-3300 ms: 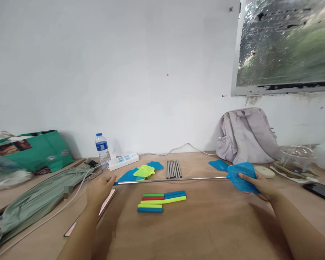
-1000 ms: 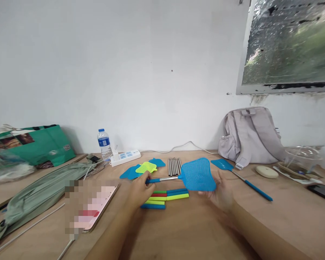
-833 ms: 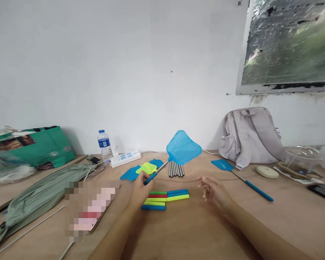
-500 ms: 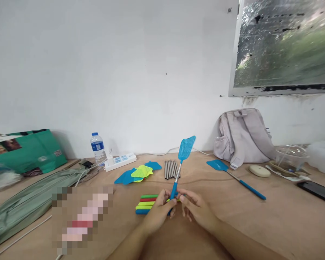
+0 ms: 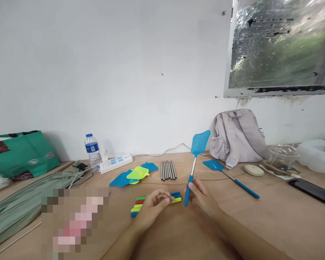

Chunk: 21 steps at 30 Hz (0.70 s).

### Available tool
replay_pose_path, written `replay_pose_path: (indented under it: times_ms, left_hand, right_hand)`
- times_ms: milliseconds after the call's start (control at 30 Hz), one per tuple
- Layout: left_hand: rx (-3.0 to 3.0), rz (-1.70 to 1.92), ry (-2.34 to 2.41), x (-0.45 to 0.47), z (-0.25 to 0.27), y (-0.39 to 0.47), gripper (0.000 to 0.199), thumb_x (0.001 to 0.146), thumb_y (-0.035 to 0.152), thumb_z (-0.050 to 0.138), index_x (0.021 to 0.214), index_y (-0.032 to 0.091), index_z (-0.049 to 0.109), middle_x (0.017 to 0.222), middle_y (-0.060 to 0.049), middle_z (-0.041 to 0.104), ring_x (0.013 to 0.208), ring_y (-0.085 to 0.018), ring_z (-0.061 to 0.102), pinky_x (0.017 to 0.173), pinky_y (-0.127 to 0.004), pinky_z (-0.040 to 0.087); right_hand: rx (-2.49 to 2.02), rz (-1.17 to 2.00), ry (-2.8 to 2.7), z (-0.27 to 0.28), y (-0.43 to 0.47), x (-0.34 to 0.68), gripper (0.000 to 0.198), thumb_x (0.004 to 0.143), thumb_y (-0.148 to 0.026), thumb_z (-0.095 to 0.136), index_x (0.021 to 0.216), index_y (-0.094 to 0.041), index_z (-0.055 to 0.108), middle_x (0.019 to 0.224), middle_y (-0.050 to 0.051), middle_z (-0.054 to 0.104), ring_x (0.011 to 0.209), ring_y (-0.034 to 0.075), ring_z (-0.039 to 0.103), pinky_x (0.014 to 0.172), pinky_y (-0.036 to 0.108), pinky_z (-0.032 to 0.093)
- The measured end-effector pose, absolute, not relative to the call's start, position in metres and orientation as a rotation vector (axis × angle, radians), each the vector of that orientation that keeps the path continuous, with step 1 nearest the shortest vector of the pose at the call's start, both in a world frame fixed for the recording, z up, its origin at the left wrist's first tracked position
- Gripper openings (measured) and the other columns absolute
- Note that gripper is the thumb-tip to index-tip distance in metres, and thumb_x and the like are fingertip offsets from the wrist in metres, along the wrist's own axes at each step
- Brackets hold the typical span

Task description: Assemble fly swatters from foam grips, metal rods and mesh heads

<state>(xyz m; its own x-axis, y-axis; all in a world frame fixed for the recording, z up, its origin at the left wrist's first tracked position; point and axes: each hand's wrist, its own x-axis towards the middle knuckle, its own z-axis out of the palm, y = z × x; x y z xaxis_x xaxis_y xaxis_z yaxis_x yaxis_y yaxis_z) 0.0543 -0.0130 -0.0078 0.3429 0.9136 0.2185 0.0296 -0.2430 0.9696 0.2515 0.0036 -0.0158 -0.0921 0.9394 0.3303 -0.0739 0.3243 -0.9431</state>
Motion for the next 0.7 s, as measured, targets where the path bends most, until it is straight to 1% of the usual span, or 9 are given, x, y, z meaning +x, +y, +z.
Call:
replay_pose_path:
  times_ms: [100, 167, 200, 233, 267, 400, 500, 633, 700]
  left_hand:
    - [1.748, 1.226, 1.112, 0.038, -0.010, -0.001, 0.017, 0.075, 0.034, 0.052, 0.080, 0.019, 0.055, 0.085, -0.004, 0.064, 0.088, -0.019, 0.058, 0.081, -0.032, 0.045]
    - [1.884, 1.285, 1.282, 0.029, -0.012, 0.005, 0.014, 0.074, 0.029, 0.048, 0.079, 0.019, 0.057, 0.085, -0.004, 0.064, 0.088, -0.019, 0.058, 0.082, -0.033, 0.045]
    - [1.931, 1.302, 1.352, 0.025, -0.012, 0.008, 0.015, 0.073, 0.027, 0.046, 0.079, 0.019, 0.058, 0.085, -0.004, 0.064, 0.088, -0.020, 0.058, 0.082, -0.034, 0.044]
    - [1.958, 1.312, 1.409, 0.022, -0.012, 0.009, 0.016, 0.073, 0.025, 0.044, 0.079, 0.019, 0.058, 0.085, -0.003, 0.064, 0.089, -0.020, 0.058, 0.083, -0.035, 0.044]
    - [1.973, 1.321, 1.451, 0.019, -0.012, 0.011, 0.017, 0.072, 0.024, 0.043, 0.079, 0.019, 0.058, 0.085, -0.003, 0.064, 0.089, -0.021, 0.058, 0.083, -0.035, 0.044]
    - [1.966, 1.343, 1.527, 0.015, -0.014, 0.013, 0.018, 0.070, 0.020, 0.041, 0.078, 0.019, 0.057, 0.085, -0.002, 0.064, 0.089, -0.021, 0.058, 0.081, -0.033, 0.044]
    - [1.938, 1.329, 1.574, 0.015, -0.016, 0.015, 0.018, 0.070, 0.020, 0.040, 0.077, 0.020, 0.056, 0.083, -0.002, 0.064, 0.088, -0.021, 0.058, 0.079, -0.032, 0.044]
    - [1.907, 1.282, 1.613, 0.014, -0.020, 0.017, 0.016, 0.070, 0.021, 0.041, 0.075, 0.019, 0.056, 0.079, -0.002, 0.063, 0.081, -0.020, 0.059, 0.073, -0.032, 0.045]
    - [1.901, 1.263, 1.628, 0.014, -0.020, 0.018, 0.016, 0.070, 0.022, 0.041, 0.074, 0.019, 0.056, 0.076, -0.001, 0.062, 0.078, -0.020, 0.059, 0.070, -0.031, 0.045]
  right_hand:
    - [-1.082, 0.675, -1.456, -0.015, 0.026, 0.299, 0.035, 0.078, -0.054, 0.043, 0.082, -0.020, 0.051, 0.063, -0.001, 0.054, 0.056, 0.014, 0.051, 0.052, 0.025, 0.042]
    - [-1.258, 0.388, -1.479, -0.017, 0.036, 0.339, 0.038, 0.076, -0.054, 0.043, 0.089, -0.020, 0.054, 0.072, 0.002, 0.060, 0.068, 0.019, 0.056, 0.062, 0.031, 0.044]
    - [-1.350, 0.267, -1.458, -0.019, 0.040, 0.360, 0.040, 0.077, -0.054, 0.041, 0.092, -0.020, 0.056, 0.080, 0.005, 0.063, 0.076, 0.022, 0.058, 0.067, 0.033, 0.044]
    - [-1.438, 0.163, -1.456, -0.023, 0.042, 0.382, 0.041, 0.077, -0.053, 0.040, 0.094, -0.020, 0.058, 0.088, 0.006, 0.064, 0.084, 0.024, 0.058, 0.072, 0.035, 0.044]
    - [-1.530, 0.094, -1.480, -0.027, 0.043, 0.403, 0.042, 0.077, -0.052, 0.040, 0.095, -0.021, 0.060, 0.093, 0.007, 0.064, 0.087, 0.026, 0.058, 0.074, 0.037, 0.044]
    - [-1.812, -0.049, -1.474, -0.045, 0.041, 0.473, 0.045, 0.072, -0.052, 0.044, 0.095, -0.020, 0.066, 0.092, 0.010, 0.067, 0.088, 0.030, 0.060, 0.069, 0.037, 0.046]
    - [-1.908, -0.058, -1.445, -0.051, 0.040, 0.498, 0.045, 0.070, -0.052, 0.047, 0.092, -0.019, 0.069, 0.090, 0.012, 0.068, 0.087, 0.033, 0.060, 0.067, 0.038, 0.046]
    - [-1.809, 0.045, -1.576, -0.051, 0.043, 0.498, 0.041, 0.069, -0.051, 0.049, 0.090, -0.023, 0.069, 0.095, 0.007, 0.068, 0.091, 0.030, 0.059, 0.072, 0.037, 0.047]
    - [-1.739, 0.082, -1.654, -0.053, 0.047, 0.493, 0.038, 0.069, -0.050, 0.049, 0.086, -0.023, 0.069, 0.095, 0.006, 0.068, 0.090, 0.028, 0.060, 0.074, 0.036, 0.047]
